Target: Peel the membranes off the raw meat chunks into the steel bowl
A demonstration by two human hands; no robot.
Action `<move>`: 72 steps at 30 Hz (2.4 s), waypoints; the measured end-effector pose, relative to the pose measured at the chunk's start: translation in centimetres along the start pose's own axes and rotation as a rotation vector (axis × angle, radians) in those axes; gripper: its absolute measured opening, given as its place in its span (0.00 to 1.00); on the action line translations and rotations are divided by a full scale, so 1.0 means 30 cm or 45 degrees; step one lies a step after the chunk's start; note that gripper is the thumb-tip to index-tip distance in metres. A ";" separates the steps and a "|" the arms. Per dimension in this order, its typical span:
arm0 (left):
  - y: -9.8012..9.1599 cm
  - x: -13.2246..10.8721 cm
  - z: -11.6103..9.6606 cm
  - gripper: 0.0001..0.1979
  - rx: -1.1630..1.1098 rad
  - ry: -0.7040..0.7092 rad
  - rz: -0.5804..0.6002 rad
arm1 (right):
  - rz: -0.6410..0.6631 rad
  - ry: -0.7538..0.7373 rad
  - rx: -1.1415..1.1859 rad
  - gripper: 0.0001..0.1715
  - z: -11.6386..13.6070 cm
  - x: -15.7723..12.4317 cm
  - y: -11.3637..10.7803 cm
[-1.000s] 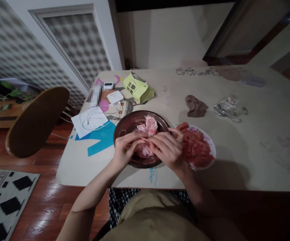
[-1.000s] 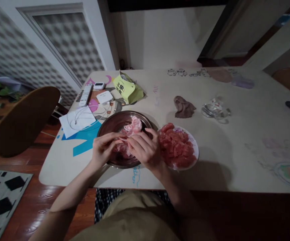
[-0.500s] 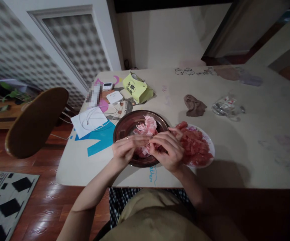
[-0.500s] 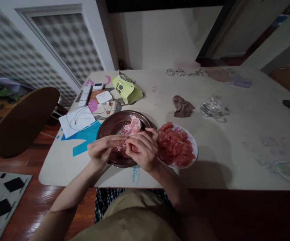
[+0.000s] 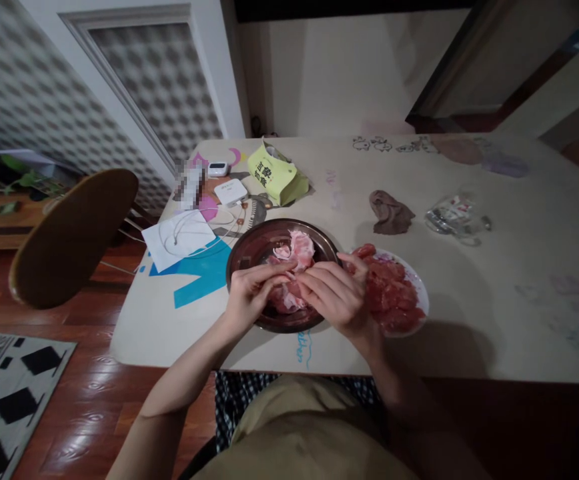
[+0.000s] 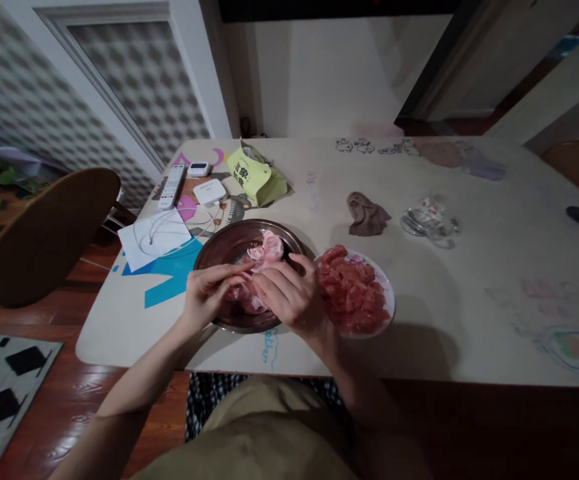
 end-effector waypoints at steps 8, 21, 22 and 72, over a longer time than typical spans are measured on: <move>0.002 -0.021 -0.027 0.11 0.055 0.119 0.036 | -0.061 0.208 0.183 0.09 -0.006 0.013 0.005; -0.007 -0.013 0.013 0.08 -0.045 -0.041 -0.153 | -0.039 0.060 0.066 0.06 0.004 0.017 0.001; -0.007 -0.013 0.007 0.08 -0.017 -0.037 -0.139 | -0.036 0.044 0.021 0.06 0.007 0.015 0.004; 0.016 -0.034 -0.036 0.13 0.000 -0.011 -0.139 | -0.205 0.206 0.154 0.07 0.004 0.020 -0.019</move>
Point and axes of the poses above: each hand's wrist, its own x-axis towards the middle knuckle, its own y-axis out of the palm, z = x × y, the point moved 6 cm from there along x, towards the middle knuckle, and after that the axes turned 7 degrees about z, right-handed, at the moved point
